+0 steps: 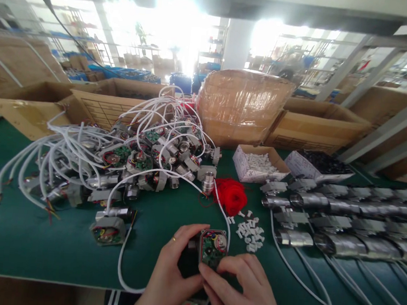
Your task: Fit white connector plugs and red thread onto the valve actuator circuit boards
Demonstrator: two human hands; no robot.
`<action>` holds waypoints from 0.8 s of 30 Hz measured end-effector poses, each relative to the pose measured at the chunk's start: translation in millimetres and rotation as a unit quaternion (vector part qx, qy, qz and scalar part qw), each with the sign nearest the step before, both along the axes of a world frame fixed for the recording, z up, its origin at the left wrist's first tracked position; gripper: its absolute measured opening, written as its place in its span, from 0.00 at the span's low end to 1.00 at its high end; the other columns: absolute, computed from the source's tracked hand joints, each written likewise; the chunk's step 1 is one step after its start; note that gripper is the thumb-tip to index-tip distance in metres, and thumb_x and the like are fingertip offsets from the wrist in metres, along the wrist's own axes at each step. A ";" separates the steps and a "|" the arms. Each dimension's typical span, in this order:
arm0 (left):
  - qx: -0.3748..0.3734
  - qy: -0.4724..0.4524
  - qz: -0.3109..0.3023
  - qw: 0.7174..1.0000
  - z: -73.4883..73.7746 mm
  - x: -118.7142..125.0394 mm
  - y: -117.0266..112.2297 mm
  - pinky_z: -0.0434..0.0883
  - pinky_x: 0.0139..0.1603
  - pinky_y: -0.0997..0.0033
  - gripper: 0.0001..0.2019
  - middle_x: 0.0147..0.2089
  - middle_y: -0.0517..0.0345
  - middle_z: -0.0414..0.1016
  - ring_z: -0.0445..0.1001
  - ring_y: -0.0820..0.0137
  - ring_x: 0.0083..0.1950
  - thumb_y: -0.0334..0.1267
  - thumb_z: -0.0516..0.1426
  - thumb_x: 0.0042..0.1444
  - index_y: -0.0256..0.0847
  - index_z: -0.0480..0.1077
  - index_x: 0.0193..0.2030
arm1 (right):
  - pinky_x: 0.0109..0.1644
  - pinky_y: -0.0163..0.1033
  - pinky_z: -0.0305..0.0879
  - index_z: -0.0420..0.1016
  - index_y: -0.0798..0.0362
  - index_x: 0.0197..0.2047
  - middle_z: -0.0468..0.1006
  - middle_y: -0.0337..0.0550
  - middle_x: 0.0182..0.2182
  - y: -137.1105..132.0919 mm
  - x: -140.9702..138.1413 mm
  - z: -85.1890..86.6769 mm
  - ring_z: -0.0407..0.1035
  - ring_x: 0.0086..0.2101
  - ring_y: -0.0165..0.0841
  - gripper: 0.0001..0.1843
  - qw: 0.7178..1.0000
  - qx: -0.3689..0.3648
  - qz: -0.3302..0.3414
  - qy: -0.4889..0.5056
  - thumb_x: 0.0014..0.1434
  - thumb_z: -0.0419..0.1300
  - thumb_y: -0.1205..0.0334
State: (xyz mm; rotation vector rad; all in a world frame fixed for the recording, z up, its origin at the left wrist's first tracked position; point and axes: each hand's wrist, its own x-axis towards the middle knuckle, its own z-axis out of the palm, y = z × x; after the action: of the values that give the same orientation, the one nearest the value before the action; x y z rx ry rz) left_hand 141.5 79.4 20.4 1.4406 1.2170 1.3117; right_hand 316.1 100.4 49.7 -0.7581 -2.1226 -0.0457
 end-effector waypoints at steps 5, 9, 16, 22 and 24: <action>0.000 -0.001 0.003 1.000 2.4 0.1 0.9 0.69 0.58 0.76 0.39 0.56 0.69 0.78 0.76 0.69 0.56 0.19 0.66 0.43 0.62 0.73 0.59 | 0.28 0.36 0.64 0.80 0.51 0.46 0.76 0.38 0.27 -4.7 8.4 0.4 0.70 0.25 0.31 0.13 0.999 -0.018 0.024 -0.030 0.71 0.53 0.72; -0.003 0.005 0.002 1.000 4.7 -0.1 0.8 0.70 0.56 0.76 0.40 0.55 0.69 0.78 0.76 0.69 0.54 0.18 0.68 0.43 0.62 0.73 0.59 | 0.31 0.38 0.61 0.79 0.50 0.48 0.75 0.40 0.27 -10.0 12.9 -17.4 0.67 0.27 0.33 0.14 1.000 -0.027 0.001 0.007 0.73 0.52 0.69; -0.001 0.012 0.010 1.000 6.2 -0.8 0.4 0.72 0.56 0.78 0.37 0.55 0.69 0.79 0.78 0.69 0.55 0.24 0.73 0.44 0.63 0.74 0.58 | 0.31 0.37 0.63 0.79 0.52 0.48 0.79 0.41 0.30 -8.0 32.1 -3.8 0.69 0.28 0.33 0.13 0.998 -0.012 0.021 -0.057 0.70 0.54 0.73; 0.012 0.058 0.026 0.998 -4.7 -5.7 -1.2 0.76 0.58 0.73 0.33 0.57 0.64 0.79 0.79 0.65 0.56 0.31 0.73 0.48 0.59 0.73 0.59 | 0.31 0.39 0.61 0.80 0.50 0.45 0.78 0.41 0.30 -4.3 36.5 -2.8 0.66 0.28 0.33 0.14 1.000 -0.004 -0.022 -0.020 0.72 0.52 0.70; 0.010 0.067 0.016 0.998 -13.1 -11.1 -2.6 0.77 0.59 0.75 0.31 0.59 0.64 0.79 0.79 0.64 0.57 0.34 0.72 0.51 0.59 0.73 0.61 | 0.29 0.38 0.59 0.80 0.49 0.42 0.78 0.39 0.28 -2.2 33.4 -2.7 0.65 0.27 0.32 0.14 0.999 0.006 -0.034 -0.023 0.72 0.53 0.68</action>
State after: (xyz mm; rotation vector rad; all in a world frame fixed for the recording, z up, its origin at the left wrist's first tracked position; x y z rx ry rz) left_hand 130.4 76.8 7.3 1.5508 1.3215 1.2689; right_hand 349.5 98.2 47.0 -0.8308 -2.1379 -0.1130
